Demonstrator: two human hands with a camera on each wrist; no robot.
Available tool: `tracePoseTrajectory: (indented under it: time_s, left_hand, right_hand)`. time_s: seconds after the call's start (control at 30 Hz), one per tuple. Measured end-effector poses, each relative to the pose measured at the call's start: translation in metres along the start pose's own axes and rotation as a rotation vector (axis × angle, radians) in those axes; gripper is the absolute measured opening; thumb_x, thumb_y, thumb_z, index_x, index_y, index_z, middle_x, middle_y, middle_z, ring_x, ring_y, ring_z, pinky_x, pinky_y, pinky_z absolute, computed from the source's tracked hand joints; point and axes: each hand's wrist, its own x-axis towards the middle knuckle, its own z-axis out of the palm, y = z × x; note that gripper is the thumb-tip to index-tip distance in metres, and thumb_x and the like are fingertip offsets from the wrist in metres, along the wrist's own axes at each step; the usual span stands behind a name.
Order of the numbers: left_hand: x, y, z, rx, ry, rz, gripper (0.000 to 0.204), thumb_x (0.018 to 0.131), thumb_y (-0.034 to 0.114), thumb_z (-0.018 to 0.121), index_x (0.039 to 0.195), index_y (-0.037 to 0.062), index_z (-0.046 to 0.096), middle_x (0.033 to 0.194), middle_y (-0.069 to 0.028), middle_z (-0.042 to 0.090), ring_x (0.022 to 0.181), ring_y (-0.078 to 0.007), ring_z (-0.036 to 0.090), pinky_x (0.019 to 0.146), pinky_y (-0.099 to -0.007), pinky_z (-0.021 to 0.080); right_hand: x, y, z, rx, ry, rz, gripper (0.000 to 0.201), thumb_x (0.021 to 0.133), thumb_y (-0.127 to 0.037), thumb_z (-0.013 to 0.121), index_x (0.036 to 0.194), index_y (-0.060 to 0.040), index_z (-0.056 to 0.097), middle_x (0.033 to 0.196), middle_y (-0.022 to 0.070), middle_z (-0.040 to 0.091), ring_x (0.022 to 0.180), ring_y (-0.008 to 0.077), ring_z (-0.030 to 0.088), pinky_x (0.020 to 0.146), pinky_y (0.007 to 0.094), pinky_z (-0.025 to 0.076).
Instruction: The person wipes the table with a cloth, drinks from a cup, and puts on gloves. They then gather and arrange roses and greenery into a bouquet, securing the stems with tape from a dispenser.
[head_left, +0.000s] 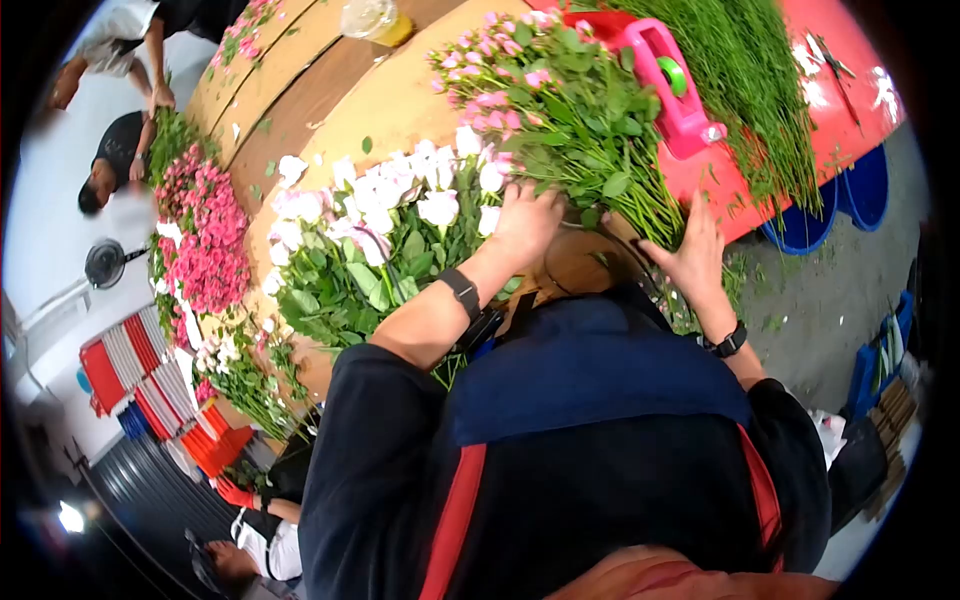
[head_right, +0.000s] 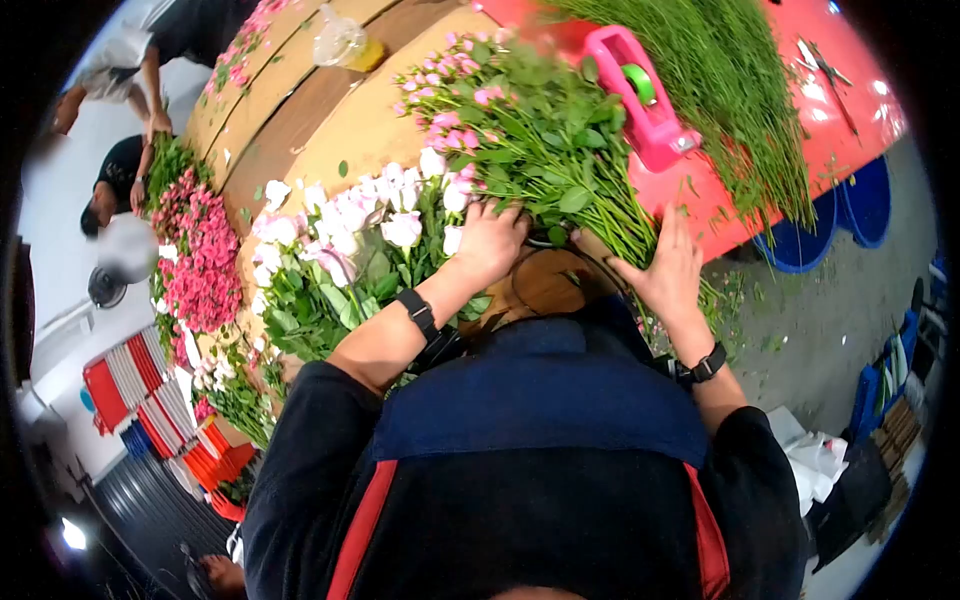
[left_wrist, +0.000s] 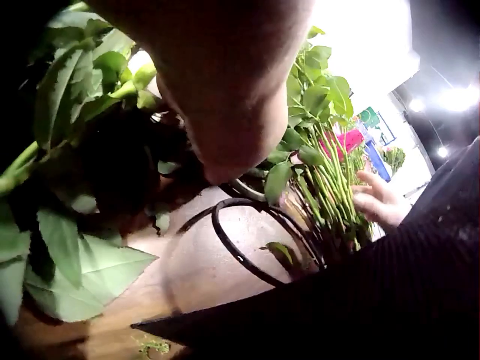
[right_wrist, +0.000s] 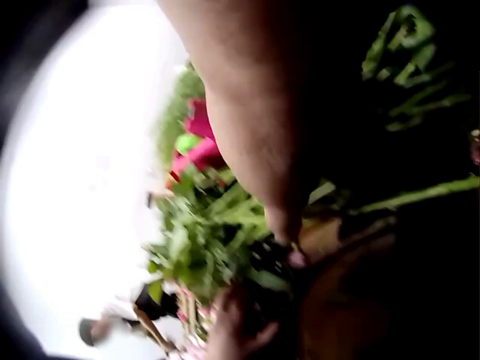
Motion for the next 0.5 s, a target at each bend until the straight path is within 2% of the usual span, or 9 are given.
tracePoseTrajectory:
  time_s: [0.1, 0.17, 0.23, 0.3, 0.37, 0.43, 0.5]
  left_hand:
    - [0.007, -0.001, -0.021, 0.047, -0.260, 0.025, 0.031, 0.083, 0.017, 0.056, 0.113, 0.0111, 0.063, 0.128, -0.0115, 0.053, 0.112, -0.0282, 0.053, 0.090, -0.0462, 0.041]
    - [0.004, -0.007, -0.006, 0.039, -0.180, 0.080, 0.029, 0.083, 0.016, 0.058, 0.111, 0.0135, 0.064, 0.131, -0.0110, 0.052, 0.102, -0.0249, 0.057, 0.084, -0.0436, 0.043]
    - [-0.001, -0.007, -0.007, 0.066, -0.133, 0.121, 0.027, 0.082, 0.019, 0.059, 0.108, 0.0139, 0.064, 0.126, -0.0102, 0.053, 0.089, -0.0245, 0.061, 0.081, -0.0417, 0.043]
    - [-0.004, -0.007, 0.005, -0.020, -0.043, 0.120, 0.023, 0.079, 0.023, 0.059, 0.099, 0.0124, 0.064, 0.116, -0.0095, 0.055, 0.080, -0.0239, 0.061, 0.077, -0.0394, 0.043]
    - [-0.013, -0.006, 0.015, -0.022, 0.098, 0.137, 0.019, 0.077, 0.025, 0.058, 0.089, 0.0108, 0.063, 0.108, -0.0087, 0.054, 0.080, -0.0237, 0.060, 0.076, -0.0386, 0.043]
    - [-0.025, -0.005, -0.006, -0.108, 0.294, 0.184, 0.018, 0.076, 0.026, 0.059, 0.084, 0.0100, 0.061, 0.103, -0.0083, 0.055, 0.083, -0.0253, 0.058, 0.077, -0.0392, 0.043]
    - [-0.027, -0.001, -0.007, -0.233, 0.319, 0.246, 0.022, 0.073, 0.027, 0.063, 0.085, 0.0090, 0.060, 0.099, -0.0087, 0.055, 0.088, -0.0271, 0.057, 0.080, -0.0408, 0.042]
  right_hand:
    - [0.011, -0.012, 0.010, -0.111, -0.085, -0.024, 0.100, 0.066, -0.034, 0.081, 0.144, 0.0013, 0.028, 0.119, 0.0191, 0.053, 0.114, 0.0342, 0.050, 0.098, 0.0508, 0.037]
    - [0.014, -0.011, 0.018, -0.107, -0.024, -0.148, 0.096, 0.066, -0.028, 0.079, 0.143, 0.0010, 0.029, 0.108, 0.0176, 0.055, 0.104, 0.0349, 0.053, 0.094, 0.0476, 0.041]
    - [0.021, -0.010, 0.016, -0.037, -0.080, -0.125, 0.095, 0.066, -0.024, 0.078, 0.143, 0.0023, 0.029, 0.105, 0.0201, 0.058, 0.098, 0.0377, 0.057, 0.088, 0.0450, 0.046]
    - [0.024, 0.001, 0.028, 0.040, -0.059, -0.161, 0.093, 0.065, -0.018, 0.076, 0.143, 0.0025, 0.029, 0.105, 0.0235, 0.061, 0.094, 0.0396, 0.060, 0.083, 0.0449, 0.049]
    - [0.028, -0.008, 0.010, 0.089, -0.201, -0.039, 0.088, 0.066, -0.014, 0.074, 0.141, 0.0022, 0.032, 0.110, 0.0261, 0.061, 0.097, 0.0403, 0.061, 0.081, 0.0474, 0.050]
    - [0.030, -0.005, 0.007, 0.170, -0.200, -0.036, 0.083, 0.066, -0.011, 0.072, 0.139, 0.0019, 0.036, 0.112, 0.0265, 0.061, 0.103, 0.0402, 0.060, 0.086, 0.0450, 0.049]
    - [0.029, 0.008, 0.019, 0.266, -0.153, -0.112, 0.082, 0.065, -0.009, 0.072, 0.139, 0.0019, 0.038, 0.113, 0.0253, 0.062, 0.105, 0.0404, 0.059, 0.091, 0.0429, 0.047]
